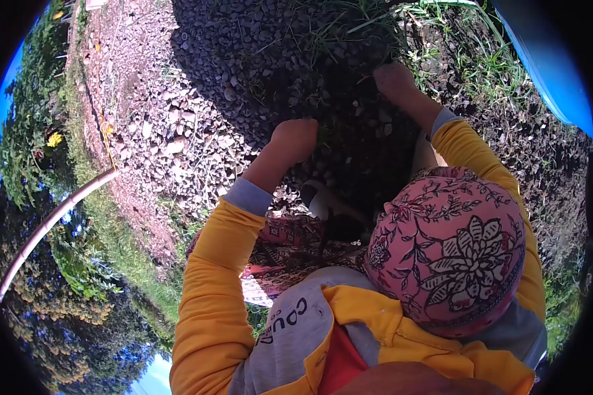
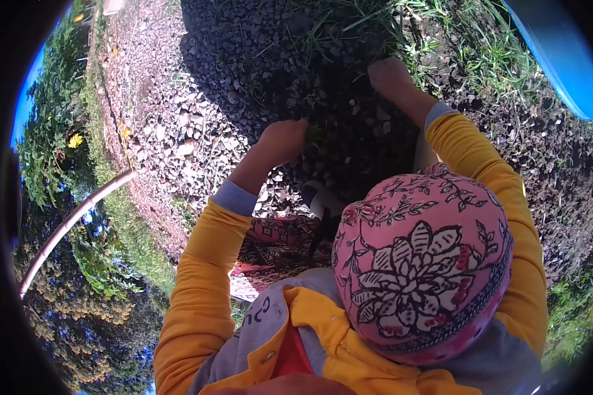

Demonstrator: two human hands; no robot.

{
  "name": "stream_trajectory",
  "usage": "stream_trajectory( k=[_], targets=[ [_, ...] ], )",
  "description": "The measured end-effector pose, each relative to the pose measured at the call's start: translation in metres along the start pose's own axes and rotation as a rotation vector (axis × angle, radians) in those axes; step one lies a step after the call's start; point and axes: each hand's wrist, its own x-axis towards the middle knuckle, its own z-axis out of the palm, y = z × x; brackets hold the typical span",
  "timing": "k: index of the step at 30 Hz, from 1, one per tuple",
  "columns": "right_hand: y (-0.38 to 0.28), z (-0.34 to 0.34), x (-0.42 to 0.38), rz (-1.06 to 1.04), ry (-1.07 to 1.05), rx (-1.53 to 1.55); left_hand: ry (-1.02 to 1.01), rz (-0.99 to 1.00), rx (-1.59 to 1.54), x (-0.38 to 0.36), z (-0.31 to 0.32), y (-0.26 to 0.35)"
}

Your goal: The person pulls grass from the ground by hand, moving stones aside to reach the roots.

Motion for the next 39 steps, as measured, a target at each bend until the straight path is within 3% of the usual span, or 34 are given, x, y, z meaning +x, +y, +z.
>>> stream_trajectory(
  k=[14, 18, 21, 22, 25, 29, 35, 39],
  targets=[
    [-0.020, -0.001, -0.030, -0.185, 0.171, -0.013, 0.055, 0.009, -0.034, 0.003, 0.000, -0.003],
    [0.012, -0.021, -0.016, -0.157, 0.264, -0.131, 0.039, -0.008, -0.048, 0.002, -0.001, -0.001],
    [0.033, -0.021, -0.001, 0.089, 0.060, -0.159, 0.043, -0.007, -0.031, 0.000, -0.003, 0.000],
    [0.041, -0.021, -0.001, -0.035, -0.008, -0.323, 0.043, -0.007, -0.023, 0.000, -0.004, 0.000],
    [0.050, -0.017, 0.003, -0.086, -0.044, -0.293, 0.052, -0.001, -0.041, 0.000, -0.002, -0.003],
    [0.052, -0.024, 0.015, -0.017, -0.190, -0.232, 0.043, -0.007, -0.045, 0.001, -0.003, -0.002],
    [0.067, -0.007, 0.005, -0.047, 0.100, -0.104, 0.066, 0.023, -0.038, 0.001, -0.003, 0.000],
    [0.067, -0.006, 0.001, 0.028, 0.095, -0.017, 0.078, 0.025, -0.044, 0.001, -0.005, 0.000]
  ],
)
